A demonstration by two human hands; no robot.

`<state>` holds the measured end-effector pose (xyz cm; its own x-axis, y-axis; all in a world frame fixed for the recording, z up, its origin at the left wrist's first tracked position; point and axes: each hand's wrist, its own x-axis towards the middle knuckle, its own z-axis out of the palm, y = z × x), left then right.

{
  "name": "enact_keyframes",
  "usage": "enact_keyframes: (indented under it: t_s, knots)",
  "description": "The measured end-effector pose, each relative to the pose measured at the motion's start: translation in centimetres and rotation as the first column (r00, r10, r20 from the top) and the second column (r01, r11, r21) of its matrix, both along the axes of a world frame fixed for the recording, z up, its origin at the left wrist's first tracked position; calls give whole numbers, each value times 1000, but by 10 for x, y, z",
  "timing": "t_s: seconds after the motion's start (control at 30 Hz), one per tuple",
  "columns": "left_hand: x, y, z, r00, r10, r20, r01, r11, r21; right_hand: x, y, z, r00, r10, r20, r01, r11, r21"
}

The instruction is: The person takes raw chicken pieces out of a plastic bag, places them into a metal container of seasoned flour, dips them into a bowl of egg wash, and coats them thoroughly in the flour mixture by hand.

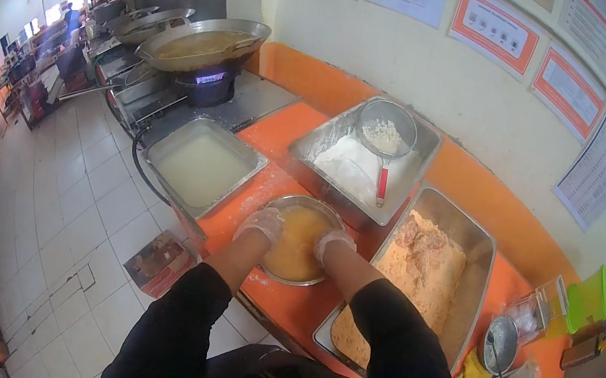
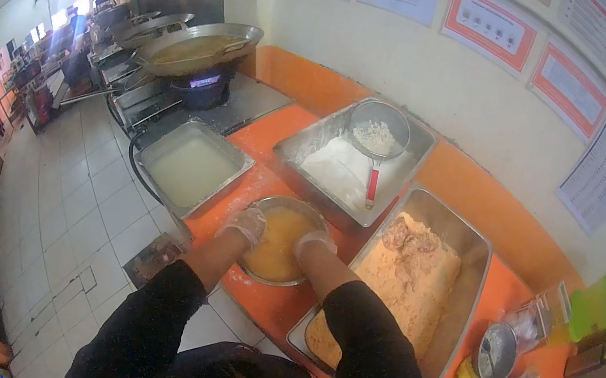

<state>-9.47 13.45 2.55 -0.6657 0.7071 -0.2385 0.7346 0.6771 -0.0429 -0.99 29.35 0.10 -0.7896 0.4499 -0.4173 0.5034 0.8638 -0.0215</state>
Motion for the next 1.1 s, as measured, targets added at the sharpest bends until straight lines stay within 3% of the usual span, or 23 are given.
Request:
enact_keyframes:
  t_s: [0.07,0.13,0.17,0.23,0.33,0.43,0.53,0.63,0.77,0.83,0.87,0.93,0.97,1.07,1.1]
  knots:
    - [7,-3,12,966,212,150,-235,960,152,1,-3,1,997,-39,-64,39,999,-9]
    - [-9,1,-13,982,157,100,-173,970,170,2,-3,2,986,-35,-164,36,999,6]
    - [-17,3,-27,989,130,75,-142,974,178,6,-4,12,981,189,-49,-182,976,119]
    - [0,0,28,988,81,129,-93,992,89,24,-24,89,797,554,239,-602,759,248]
    - [5,3,66,979,10,203,-18,999,38,28,-34,143,924,361,122,-370,928,54]
    - [18,1,99,984,40,171,-60,992,111,28,-19,155,817,555,156,-575,806,141]
    - [22,9,113,994,42,103,-57,987,147,36,-29,181,856,502,120,-517,835,191]
    - [29,19,132,995,31,92,-43,990,132,35,-20,163,950,219,-222,-204,975,89]
    - [45,37,154,989,-98,-107,112,985,129,61,-3,176,911,234,-339,-201,971,131]
    - [63,46,175,984,-143,-103,163,961,224,82,17,186,864,248,-438,-200,968,154]
    - [77,48,187,981,-165,-98,186,944,273,100,17,208,901,170,-399,-146,985,90]
    - [108,48,213,972,-210,106,153,908,390,138,8,262,951,21,-310,-30,999,-23]
    - [118,52,220,952,-233,201,123,887,445,152,12,265,956,45,-289,-47,999,-1]
    - [153,80,216,856,-509,-93,517,848,115,195,28,263,972,136,-192,-126,990,65]
    - [163,87,212,827,-557,-74,562,820,105,206,34,255,976,173,-129,-163,983,85]
